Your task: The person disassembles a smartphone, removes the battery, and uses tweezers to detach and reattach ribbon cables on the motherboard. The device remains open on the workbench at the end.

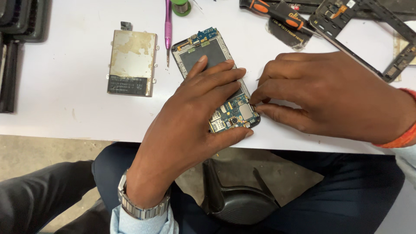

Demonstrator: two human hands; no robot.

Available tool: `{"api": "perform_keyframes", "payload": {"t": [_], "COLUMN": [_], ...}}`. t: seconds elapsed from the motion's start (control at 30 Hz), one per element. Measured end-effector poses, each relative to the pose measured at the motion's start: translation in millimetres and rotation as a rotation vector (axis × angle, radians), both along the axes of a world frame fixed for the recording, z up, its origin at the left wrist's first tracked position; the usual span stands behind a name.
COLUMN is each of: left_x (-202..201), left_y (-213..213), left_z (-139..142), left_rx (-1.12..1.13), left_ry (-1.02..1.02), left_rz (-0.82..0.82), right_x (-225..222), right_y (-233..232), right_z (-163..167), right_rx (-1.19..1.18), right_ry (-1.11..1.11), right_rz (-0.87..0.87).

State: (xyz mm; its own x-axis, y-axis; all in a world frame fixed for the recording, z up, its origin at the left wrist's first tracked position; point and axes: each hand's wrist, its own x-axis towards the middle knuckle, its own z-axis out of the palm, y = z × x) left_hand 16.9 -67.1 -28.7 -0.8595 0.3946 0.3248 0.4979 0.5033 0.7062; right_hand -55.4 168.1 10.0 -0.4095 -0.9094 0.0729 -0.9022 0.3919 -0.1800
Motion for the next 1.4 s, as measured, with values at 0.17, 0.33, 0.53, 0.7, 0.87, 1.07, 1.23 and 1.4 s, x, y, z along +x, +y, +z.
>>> {"api": "perform_keyframes", "payload": {"t": [0.17, 0.33, 0.53, 0.7, 0.87, 1.07, 1.23, 1.4], "left_x": [-1.6, -4.1, -6.7, -7.6, -6.8, -7.5, -7.2, -7.4], "left_y": [-1.2, 0.8, 1.1, 1.2, 0.7, 1.5, 0.9, 1.1], "left_z": [-2.1, -2.6, -2.1, -4.4, -4.9, -5.4, -5.6, -5.3], "left_rx": [-0.004, -0.017, -0.011, -0.013, -0.012, -0.02, -0.019, -0.015], "left_ry": [-0.006, -0.025, -0.042, -0.038, -0.041, -0.043, -0.041, -0.043], "left_rz": [-0.003, 0.003, -0.005, -0.008, -0.006, -0.003, -0.002, -0.004], "right_x": [-9.1, -17.8, -21.4, -22.4, -24.2, -23.7, -23.2, -23.1], "right_y": [4.3, 7.3, 9.2, 10.0, 10.7, 12.7, 12.5, 12.7], "right_z": [-6.5, -12.4, -17.9, -20.7, -24.5, -25.1, -24.9, -25.0], "right_rx": [0.02, 0.015, -0.027, -0.044, 0.003, -0.098, -0.088, -0.097], "right_ry": [0.023, 0.045, 0.012, -0.012, -0.018, -0.035, -0.053, -0.044], "right_rz": [0.048, 0.121, 0.114, 0.103, 0.077, 0.125, 0.109, 0.118]}}
